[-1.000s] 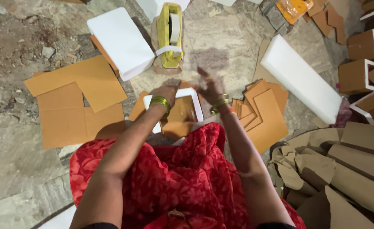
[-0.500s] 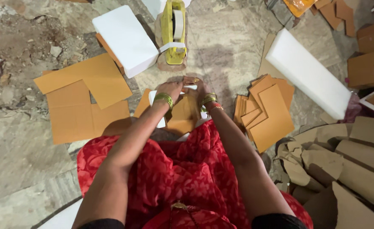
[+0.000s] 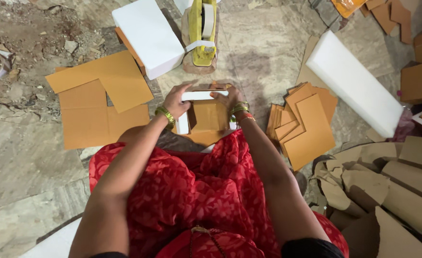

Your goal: The person folds brown cardboard pieces by hand and fits them into white foam frames while sitting on the floor.

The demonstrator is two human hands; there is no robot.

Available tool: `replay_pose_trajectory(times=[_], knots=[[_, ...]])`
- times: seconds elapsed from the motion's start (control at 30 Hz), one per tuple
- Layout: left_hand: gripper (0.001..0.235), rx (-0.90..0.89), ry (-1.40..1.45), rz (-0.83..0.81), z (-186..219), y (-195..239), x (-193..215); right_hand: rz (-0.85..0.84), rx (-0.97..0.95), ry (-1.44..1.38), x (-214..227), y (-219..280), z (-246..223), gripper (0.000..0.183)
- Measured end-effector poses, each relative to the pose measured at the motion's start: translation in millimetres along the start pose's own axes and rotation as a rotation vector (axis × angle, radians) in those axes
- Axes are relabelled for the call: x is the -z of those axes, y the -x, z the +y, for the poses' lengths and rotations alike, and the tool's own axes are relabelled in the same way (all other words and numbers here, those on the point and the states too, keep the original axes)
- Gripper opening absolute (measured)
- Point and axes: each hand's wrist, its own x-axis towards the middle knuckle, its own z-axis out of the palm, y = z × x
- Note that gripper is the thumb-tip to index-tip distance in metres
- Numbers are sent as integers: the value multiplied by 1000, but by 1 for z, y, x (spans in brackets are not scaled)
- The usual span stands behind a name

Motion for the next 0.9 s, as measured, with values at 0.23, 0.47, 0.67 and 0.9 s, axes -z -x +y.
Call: replay_pose_trajectory(times=[0.23, 0.47, 0.67, 0.9], knots=[[66, -83, 99, 30, 13, -21, -1, 119, -222, 140, -6, 5, 4, 55], [44, 9, 70, -12, 16, -33, -9, 83, -180, 118, -4, 9, 19, 42], [39, -13, 160, 2, 12, -39, -24, 27, -4, 94, 11, -42, 79, 37], [40, -79, 131, 100, 24, -43, -34, 252, -147, -160, 13, -149, 32, 41]])
